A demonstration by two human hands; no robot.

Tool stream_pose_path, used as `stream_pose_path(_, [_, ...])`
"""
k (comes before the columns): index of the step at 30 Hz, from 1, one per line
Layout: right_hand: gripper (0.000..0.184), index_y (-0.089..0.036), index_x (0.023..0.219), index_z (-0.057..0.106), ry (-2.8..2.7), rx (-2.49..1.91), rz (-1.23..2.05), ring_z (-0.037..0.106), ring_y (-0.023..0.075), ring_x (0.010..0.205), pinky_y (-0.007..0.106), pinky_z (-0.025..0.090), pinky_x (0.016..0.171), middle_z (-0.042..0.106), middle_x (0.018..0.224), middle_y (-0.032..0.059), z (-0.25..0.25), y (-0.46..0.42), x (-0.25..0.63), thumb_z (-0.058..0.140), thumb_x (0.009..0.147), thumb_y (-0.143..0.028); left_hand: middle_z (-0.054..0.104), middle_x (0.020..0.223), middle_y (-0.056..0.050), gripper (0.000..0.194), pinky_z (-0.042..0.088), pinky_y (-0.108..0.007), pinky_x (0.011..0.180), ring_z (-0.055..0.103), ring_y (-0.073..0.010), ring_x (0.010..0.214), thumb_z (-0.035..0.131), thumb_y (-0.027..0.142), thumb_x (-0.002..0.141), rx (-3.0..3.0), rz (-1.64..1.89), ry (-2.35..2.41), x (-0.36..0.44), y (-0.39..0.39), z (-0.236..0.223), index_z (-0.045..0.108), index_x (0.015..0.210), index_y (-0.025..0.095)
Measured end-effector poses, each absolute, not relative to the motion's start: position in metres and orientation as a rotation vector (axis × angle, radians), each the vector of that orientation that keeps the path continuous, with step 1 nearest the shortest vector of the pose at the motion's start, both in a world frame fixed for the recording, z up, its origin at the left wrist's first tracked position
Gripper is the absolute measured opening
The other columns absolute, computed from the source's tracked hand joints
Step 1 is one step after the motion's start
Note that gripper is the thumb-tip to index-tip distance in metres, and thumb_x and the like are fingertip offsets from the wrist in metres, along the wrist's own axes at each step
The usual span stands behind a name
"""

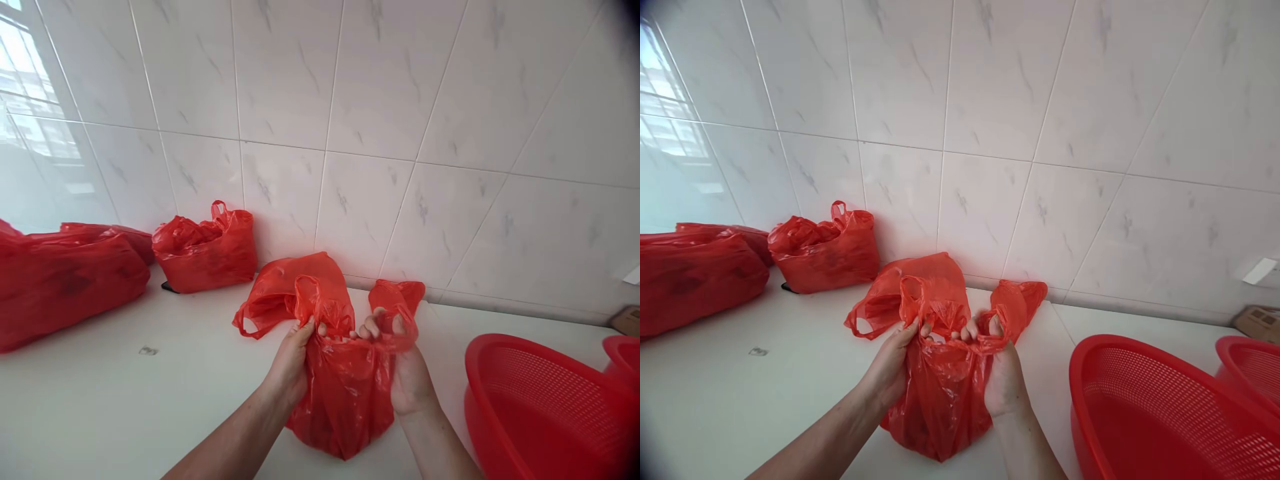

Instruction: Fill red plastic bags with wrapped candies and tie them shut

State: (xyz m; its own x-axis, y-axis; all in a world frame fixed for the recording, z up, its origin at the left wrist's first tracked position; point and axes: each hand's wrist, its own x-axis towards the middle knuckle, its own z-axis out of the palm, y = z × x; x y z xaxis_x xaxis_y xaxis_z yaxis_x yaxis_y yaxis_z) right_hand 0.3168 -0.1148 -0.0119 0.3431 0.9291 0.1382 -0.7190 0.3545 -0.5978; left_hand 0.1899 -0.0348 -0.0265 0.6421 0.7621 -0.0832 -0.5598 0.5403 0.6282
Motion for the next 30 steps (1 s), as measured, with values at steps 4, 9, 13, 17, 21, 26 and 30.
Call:
stream_pose_path(4, [0.039,-0.025,0.112,0.061,-0.542,-0.685,1.192,0.064,0.0231,0.091,0.038,0.051,0.077,0.067,0.102,0.0058,-0.026,-0.115,0.322,0.053,0.082,-0.049,0.061,0.059,0.002,0.021,0.044,-0.022,0.048,0.058,-0.0122,0.048,0.069,0.028,0.074,0.571,0.857,0.436,0.187,-0.032,-0.029,0.054,0.067,0.016])
stream_pose_path(9, [0.065,-0.028,0.127,0.051,-0.804,-0.739,1.257,0.059,0.0278,0.107,0.042,0.048,0.086,0.06,0.123,0.008,-0.029,-0.124,0.331,0.069,0.068,-0.045,0.063,0.062,0.001,0.017,0.047,-0.022,0.053,0.061,-0.0117,0.052,0.068,0.026,0.074,0.534,0.903,0.453,0.192,-0.024,-0.032,0.055,0.069,0.016])
stream_pose_path(13, [0.065,-0.025,0.124,0.055,-1.04,-0.916,1.256,0.058,0.027,0.109,0.043,0.045,0.091,0.062,0.12,0.0092,-0.015,-0.126,0.326,0.079,0.064,-0.037,0.064,0.061,0.0,0.016,0.048,-0.023,0.055,0.061,-0.012,0.053,0.071,0.025,0.072,0.55,0.875,0.422,0.201,-0.024,-0.032,0.058,0.072,0.016])
stream_pose_path(17, [0.029,-0.02,0.099,0.067,-0.817,-0.896,1.105,0.061,0.0243,0.1,0.041,0.046,0.088,0.068,0.1,0.0083,-0.012,-0.121,0.323,0.069,0.076,-0.038,0.067,0.069,-0.003,0.014,0.05,-0.025,0.06,0.063,-0.0136,0.058,0.071,0.023,0.074,0.587,0.803,0.359,0.205,-0.03,-0.03,0.062,0.082,0.015])
stream_pose_path(21, [0.017,-0.022,0.069,0.061,-0.515,-0.625,1.136,0.06,0.0164,0.072,0.033,0.05,0.074,0.058,0.064,-0.0016,-0.014,-0.118,0.328,0.067,0.078,-0.036,0.069,0.075,-0.003,0.014,0.05,-0.027,0.066,0.065,-0.0156,0.065,0.071,0.021,0.074,0.598,0.782,0.328,0.203,-0.032,-0.028,0.062,0.085,0.017])
stream_pose_path(26, [0.051,-0.022,0.092,0.062,-0.672,-0.701,0.962,0.036,0.009,0.045,0.028,0.044,0.056,0.041,0.052,-0.0058,-0.012,-0.121,0.322,0.039,0.084,-0.067,0.067,0.073,-0.005,0.011,0.05,-0.03,0.069,0.066,-0.0183,0.067,0.066,0.024,0.077,0.588,0.734,0.314,0.203,-0.033,-0.028,0.06,0.074,0.015])
stream_pose_path(30, [0.053,-0.021,0.119,0.054,-0.745,-1.049,0.887,0.032,0.0078,0.042,0.025,0.039,0.05,0.04,0.048,-0.0076,-0.007,-0.125,0.316,0.041,0.087,-0.06,0.065,0.066,-0.004,0.017,0.05,-0.031,0.068,0.066,-0.0191,0.065,0.06,0.028,0.079,0.607,0.645,0.26,0.203,-0.04,-0.025,0.059,0.068,0.015])
